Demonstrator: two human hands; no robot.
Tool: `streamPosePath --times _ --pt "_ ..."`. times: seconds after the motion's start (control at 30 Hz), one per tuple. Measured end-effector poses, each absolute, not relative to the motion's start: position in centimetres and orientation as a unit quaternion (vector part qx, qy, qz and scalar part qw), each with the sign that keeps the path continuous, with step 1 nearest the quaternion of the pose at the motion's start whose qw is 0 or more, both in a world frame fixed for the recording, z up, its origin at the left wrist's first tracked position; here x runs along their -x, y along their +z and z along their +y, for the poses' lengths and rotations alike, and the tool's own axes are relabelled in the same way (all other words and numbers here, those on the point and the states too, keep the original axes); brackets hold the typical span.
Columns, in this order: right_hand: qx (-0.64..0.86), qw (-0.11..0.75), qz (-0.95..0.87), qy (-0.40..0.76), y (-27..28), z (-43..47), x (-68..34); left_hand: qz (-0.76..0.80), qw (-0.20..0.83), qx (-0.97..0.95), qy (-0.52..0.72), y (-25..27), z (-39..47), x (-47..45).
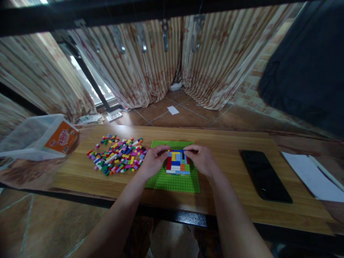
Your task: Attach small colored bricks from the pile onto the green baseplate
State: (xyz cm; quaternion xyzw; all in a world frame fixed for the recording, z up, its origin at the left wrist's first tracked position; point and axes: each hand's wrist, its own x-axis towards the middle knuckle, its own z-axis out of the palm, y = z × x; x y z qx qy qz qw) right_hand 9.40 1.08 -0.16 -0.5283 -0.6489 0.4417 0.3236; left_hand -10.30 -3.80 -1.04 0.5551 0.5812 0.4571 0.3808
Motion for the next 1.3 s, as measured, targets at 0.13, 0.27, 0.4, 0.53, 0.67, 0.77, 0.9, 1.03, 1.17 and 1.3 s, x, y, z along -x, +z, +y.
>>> streamPosePath --times 0.13,0.27,0.4,0.53,0.67,0.77,0.9,1.03,1.17,1.3 --pt "0.530 0.314 -0.661 0.429 -0.4 1.3 -9.4 0.582 0.393 -0.551 0.451 -0.8 -3.9 10.2" --pt "0.527 0.295 -0.687 0.405 -0.4 1.5 -9.6 0.588 0.382 -0.563 0.437 -1.0 -3.9 10.2" --pt "0.523 0.292 -0.693 0.402 -0.4 1.6 -9.6 0.599 0.371 -0.573 0.419 -0.9 -4.0 10.1" --pt "0.531 0.295 -0.693 0.389 -0.3 1.5 -9.6 0.609 0.363 -0.570 0.416 -0.4 -4.2 9.8" --pt "0.535 0.284 -0.702 0.374 0.1 1.5 -9.6 0.619 0.352 -0.572 0.408 -0.2 -4.4 9.7" --pt "0.543 0.273 -0.701 0.372 0.4 1.3 -9.5 0.624 0.341 -0.577 0.403 -0.2 -4.5 9.7" --pt "0.553 0.262 -0.706 0.356 0.9 1.1 -9.3 0.627 0.337 -0.579 0.397 -0.1 -4.5 9.6" --pt "0.554 0.240 -0.730 0.319 1.4 1.2 -9.0 0.628 0.333 -0.576 0.405 -0.1 -4.5 9.4" --pt "0.557 0.241 -0.736 0.302 1.1 1.3 -8.8 0.629 0.335 -0.572 0.407 -0.3 -4.5 9.3" --pt "0.526 0.293 -0.686 0.409 0.2 1.1 -9.4 0.622 0.335 -0.579 0.407 -0.5 -4.4 9.3"
